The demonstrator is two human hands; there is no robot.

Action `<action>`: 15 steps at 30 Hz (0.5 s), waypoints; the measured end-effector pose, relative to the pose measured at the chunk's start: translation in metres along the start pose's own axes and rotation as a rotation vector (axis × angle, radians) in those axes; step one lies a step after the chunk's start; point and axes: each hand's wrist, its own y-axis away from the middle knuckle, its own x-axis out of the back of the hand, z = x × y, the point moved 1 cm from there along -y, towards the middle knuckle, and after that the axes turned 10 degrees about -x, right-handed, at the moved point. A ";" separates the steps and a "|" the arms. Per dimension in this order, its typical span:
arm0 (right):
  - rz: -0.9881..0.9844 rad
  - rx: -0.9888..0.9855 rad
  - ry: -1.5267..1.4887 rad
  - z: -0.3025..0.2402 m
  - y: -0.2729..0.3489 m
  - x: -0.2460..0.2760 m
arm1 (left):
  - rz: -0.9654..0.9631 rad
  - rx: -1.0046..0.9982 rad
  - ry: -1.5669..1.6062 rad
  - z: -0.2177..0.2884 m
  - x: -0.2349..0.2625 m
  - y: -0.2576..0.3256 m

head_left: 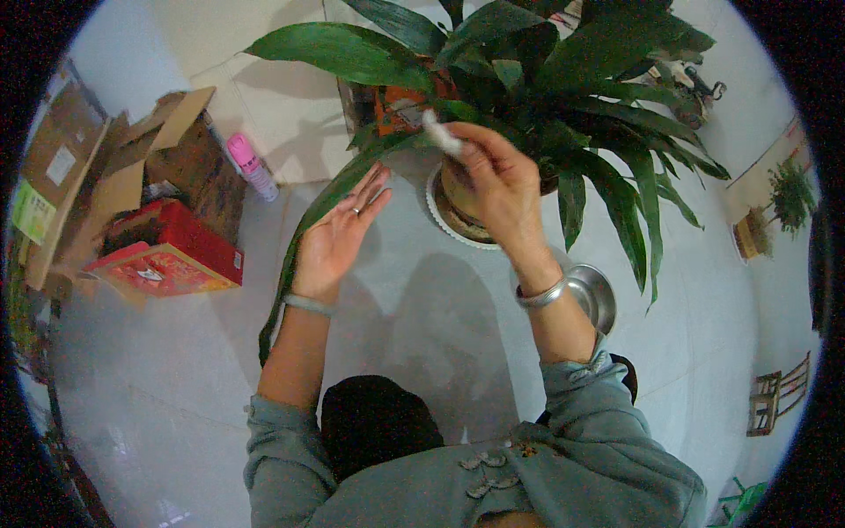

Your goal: The person wipes the leaves of a potted plant using a wet cloth. They repeatedly dip the cloth into a metal bowl of water and wipe individual leaves, moving around the plant to reach different sides.

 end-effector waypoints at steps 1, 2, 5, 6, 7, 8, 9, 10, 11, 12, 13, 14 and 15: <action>0.048 -0.082 -0.015 0.005 -0.007 0.003 | -0.049 -0.016 -0.010 0.000 0.001 -0.002; 0.034 -0.040 -0.030 0.008 -0.013 0.000 | -0.038 -0.029 -0.040 0.000 0.003 -0.003; 0.026 0.124 0.055 0.010 -0.027 -0.014 | -0.108 -0.084 -0.085 -0.007 0.010 -0.008; 0.029 0.242 0.159 0.008 -0.031 -0.023 | -0.133 -0.109 -0.078 -0.010 0.012 -0.009; 0.030 0.366 0.257 0.004 -0.033 -0.034 | -0.159 -0.135 -0.072 -0.012 0.013 -0.010; 0.014 0.500 0.299 -0.001 -0.034 -0.047 | -0.143 -0.147 -0.029 -0.013 0.014 -0.011; -0.068 0.551 0.294 -0.005 -0.034 -0.062 | -0.127 -0.157 0.013 -0.014 0.013 -0.011; -0.222 0.545 0.359 -0.008 -0.031 -0.073 | -0.070 -0.149 -0.053 -0.013 0.011 -0.012; -0.374 0.535 0.424 -0.008 -0.026 -0.080 | -0.059 -0.143 0.049 -0.011 0.008 -0.013; -0.332 0.589 0.440 -0.008 -0.022 -0.084 | -0.006 -0.120 0.044 -0.009 0.003 -0.013; -0.290 0.640 0.458 -0.006 -0.018 -0.085 | 0.078 -0.096 0.034 -0.005 -0.001 -0.013; -0.251 0.709 0.474 -0.002 -0.016 -0.086 | 0.057 -0.097 0.215 -0.003 -0.009 -0.009; -0.204 0.682 0.514 0.005 -0.018 -0.082 | 0.134 -0.138 0.194 -0.001 -0.015 -0.010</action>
